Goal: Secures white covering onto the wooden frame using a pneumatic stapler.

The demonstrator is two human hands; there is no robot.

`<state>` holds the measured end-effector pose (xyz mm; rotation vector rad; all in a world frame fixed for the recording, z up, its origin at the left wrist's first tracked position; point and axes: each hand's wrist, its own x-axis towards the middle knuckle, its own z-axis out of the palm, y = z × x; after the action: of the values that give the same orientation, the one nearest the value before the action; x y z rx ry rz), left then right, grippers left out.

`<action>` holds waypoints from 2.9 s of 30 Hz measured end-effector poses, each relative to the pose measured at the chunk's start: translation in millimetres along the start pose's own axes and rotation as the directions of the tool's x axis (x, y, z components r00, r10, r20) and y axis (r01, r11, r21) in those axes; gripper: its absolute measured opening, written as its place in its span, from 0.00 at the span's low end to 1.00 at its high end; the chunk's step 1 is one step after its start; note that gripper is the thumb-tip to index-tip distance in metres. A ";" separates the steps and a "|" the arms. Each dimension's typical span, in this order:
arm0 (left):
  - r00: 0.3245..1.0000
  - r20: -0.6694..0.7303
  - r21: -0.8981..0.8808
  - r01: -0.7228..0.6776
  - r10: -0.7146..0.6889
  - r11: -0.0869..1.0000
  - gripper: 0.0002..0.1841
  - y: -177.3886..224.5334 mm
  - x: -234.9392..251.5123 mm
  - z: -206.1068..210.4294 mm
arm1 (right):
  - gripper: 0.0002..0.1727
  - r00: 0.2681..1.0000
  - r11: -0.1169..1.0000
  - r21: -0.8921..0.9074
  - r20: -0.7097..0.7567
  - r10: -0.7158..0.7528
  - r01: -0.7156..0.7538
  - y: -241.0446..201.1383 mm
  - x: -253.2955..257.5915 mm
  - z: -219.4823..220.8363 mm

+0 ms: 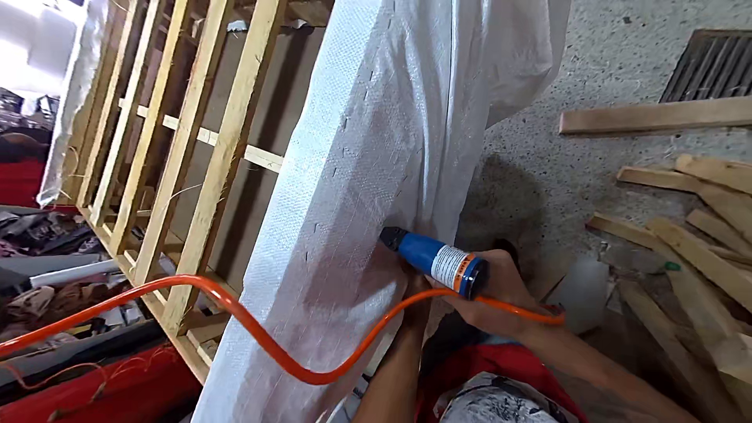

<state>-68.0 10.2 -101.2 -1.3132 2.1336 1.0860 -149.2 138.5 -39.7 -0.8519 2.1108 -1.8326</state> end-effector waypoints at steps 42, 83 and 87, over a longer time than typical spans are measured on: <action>0.908 -0.384 -0.921 -0.363 -0.168 0.143 0.25 -222.6 -190.3 -33.6 | 0.18 0.871 0.884 0.030 0.192 0.453 -0.466 -101.1 -116.9 34.1; 0.934 -0.335 -0.865 -0.356 0.121 0.353 0.33 -303.5 -237.6 -96.8 | 0.18 0.897 0.850 -0.525 0.350 0.271 -0.052 -253.8 -125.5 173.0; 0.928 -0.372 -0.735 -0.308 0.019 0.604 0.33 -330.5 -211.4 -69.6 | 0.19 0.877 0.857 -0.515 0.404 0.260 -0.017 -250.2 -125.0 189.9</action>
<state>326.4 -9.8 -48.3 -1.7796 2.0836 2.2100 120.2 35.9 136.8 -1.0734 2.2569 -0.8769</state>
